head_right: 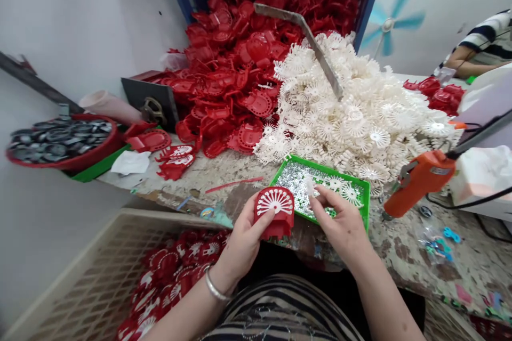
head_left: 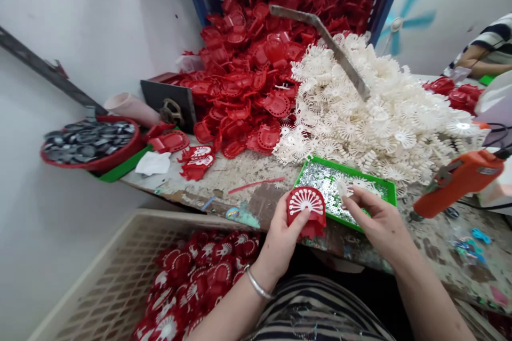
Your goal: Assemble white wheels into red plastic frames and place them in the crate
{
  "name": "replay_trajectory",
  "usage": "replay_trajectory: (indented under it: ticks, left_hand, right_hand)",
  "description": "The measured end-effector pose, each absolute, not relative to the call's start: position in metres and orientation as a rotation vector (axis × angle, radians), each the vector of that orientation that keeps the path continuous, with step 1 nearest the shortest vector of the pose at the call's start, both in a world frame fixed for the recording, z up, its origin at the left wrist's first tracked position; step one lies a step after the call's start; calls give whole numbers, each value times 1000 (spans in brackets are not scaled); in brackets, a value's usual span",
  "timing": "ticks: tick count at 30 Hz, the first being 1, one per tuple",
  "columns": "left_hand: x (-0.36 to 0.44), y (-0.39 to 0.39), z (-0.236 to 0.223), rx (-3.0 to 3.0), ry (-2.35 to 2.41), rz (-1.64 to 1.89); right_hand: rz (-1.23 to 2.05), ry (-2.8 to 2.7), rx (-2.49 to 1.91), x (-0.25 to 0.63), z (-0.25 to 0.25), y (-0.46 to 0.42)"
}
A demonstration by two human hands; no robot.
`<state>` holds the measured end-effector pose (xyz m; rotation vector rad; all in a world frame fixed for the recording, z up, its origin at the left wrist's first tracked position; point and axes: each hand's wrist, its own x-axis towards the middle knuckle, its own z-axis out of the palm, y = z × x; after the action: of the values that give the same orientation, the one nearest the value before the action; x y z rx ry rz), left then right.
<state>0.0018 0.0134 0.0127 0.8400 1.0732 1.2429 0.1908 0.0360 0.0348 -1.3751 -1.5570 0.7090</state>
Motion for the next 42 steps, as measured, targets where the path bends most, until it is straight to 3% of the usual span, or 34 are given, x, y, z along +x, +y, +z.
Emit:
replay_trajectory:
  ticks: [6, 19, 26, 42]
  left_hand:
    - [10, 14, 9, 935, 1165, 1274]
    - [6, 13, -5, 706, 1011, 1300]
    - [1, 10, 2, 625, 911, 1212]
    - [3, 3, 7, 731, 938, 1200]
  right_hand:
    - [178, -2018, -1049, 153, 28, 23]
    - [97, -2107, -1138, 151, 18, 14]
    - [244, -2116, -1128, 153, 14, 12]
    - [38, -2155, -1229, 154, 17, 5]
